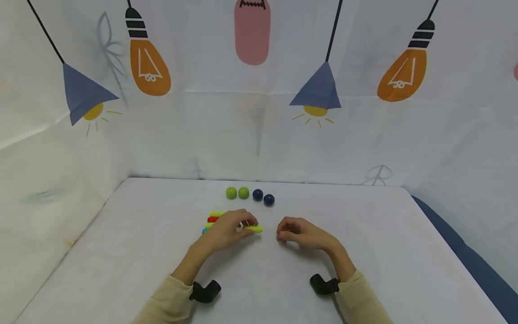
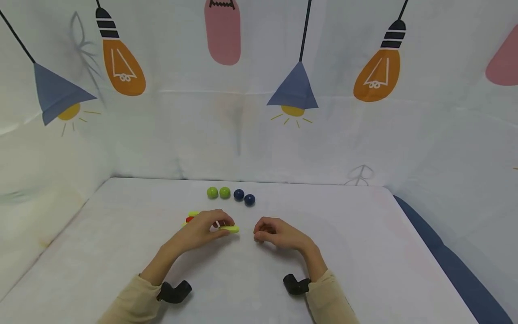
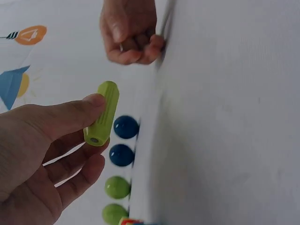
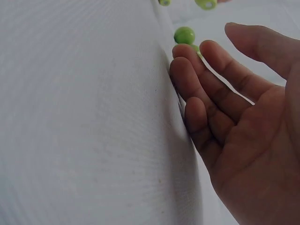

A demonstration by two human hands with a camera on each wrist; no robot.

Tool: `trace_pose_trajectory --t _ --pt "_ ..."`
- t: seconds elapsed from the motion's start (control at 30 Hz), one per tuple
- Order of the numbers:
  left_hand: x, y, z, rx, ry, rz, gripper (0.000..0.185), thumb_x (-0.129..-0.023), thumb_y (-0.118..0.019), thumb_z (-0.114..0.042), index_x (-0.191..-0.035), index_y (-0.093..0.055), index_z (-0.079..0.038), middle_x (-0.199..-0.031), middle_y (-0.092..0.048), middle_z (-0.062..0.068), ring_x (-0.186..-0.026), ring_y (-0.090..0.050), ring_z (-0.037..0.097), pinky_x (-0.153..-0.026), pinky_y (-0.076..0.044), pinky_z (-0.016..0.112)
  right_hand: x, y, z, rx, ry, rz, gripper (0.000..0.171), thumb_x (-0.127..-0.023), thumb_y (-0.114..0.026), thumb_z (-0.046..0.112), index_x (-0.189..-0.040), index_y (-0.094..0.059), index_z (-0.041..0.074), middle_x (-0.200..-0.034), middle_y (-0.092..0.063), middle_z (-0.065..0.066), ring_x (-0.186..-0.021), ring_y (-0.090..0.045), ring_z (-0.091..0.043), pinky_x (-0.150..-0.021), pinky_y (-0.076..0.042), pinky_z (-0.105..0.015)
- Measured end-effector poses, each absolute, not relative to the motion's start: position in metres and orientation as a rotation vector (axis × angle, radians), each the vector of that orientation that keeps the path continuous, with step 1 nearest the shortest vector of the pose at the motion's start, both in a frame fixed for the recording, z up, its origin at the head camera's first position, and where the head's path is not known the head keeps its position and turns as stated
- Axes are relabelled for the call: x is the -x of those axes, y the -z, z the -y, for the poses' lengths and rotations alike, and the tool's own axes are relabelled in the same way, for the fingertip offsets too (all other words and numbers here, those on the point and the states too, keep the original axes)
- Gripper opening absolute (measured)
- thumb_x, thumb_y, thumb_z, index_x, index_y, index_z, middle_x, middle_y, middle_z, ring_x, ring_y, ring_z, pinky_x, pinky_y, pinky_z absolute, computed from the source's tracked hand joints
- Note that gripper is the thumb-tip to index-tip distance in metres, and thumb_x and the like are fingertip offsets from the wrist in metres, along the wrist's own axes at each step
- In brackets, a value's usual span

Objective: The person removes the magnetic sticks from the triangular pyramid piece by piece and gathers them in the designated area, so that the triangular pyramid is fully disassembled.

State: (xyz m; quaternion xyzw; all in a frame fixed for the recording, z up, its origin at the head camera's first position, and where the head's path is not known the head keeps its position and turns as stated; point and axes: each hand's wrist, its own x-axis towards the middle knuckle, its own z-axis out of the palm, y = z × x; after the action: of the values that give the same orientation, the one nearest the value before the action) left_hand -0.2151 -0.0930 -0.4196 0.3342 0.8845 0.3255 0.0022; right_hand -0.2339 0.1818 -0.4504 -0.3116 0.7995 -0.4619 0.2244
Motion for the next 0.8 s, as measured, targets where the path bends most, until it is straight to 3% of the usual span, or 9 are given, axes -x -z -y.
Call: trace_pose_trajectory --t 0.17,0.4,0.8 --pt "0.212 0.410 0.124 -1.052 -0.862 -2.763 0.015 -0.084 -0.071 -0.016 -0.098 -0.067 -0.015 -0.092 -0.065 -0.008 -0.086 -0.060 0.008 -0.078 -0.050 0.028 0.233 0.449 -0.180 0.854 1.259 -2.204 0.016 -0.097 -0.054 0.022 -0.106 -0.058 0.010 -0.101 -0.064 -0.007 -0.091 -0.061 -0.018 -0.082 -0.049 -0.025" --pt "0.206 0.391 0.165 -0.947 -0.688 -2.662 0.011 -0.080 -0.073 -0.012 -0.081 -0.064 -0.019 -0.082 -0.062 -0.010 -0.077 -0.054 0.006 -0.070 -0.046 0.024 0.232 0.449 -0.179 0.880 1.252 -2.198 0.016 -0.096 -0.054 0.019 -0.107 -0.057 0.008 -0.103 -0.064 -0.008 -0.092 -0.061 -0.016 -0.082 -0.049 -0.024" --pt "0.207 0.393 0.176 -0.826 -0.653 -2.610 0.015 -0.077 -0.076 -0.014 -0.080 -0.062 -0.017 -0.077 -0.056 -0.006 -0.071 -0.048 0.007 -0.063 -0.041 0.022 0.232 0.451 -0.181 0.863 1.250 -2.199 0.016 -0.096 -0.055 0.020 -0.107 -0.058 0.009 -0.103 -0.064 -0.007 -0.094 -0.061 -0.015 -0.083 -0.049 -0.023"
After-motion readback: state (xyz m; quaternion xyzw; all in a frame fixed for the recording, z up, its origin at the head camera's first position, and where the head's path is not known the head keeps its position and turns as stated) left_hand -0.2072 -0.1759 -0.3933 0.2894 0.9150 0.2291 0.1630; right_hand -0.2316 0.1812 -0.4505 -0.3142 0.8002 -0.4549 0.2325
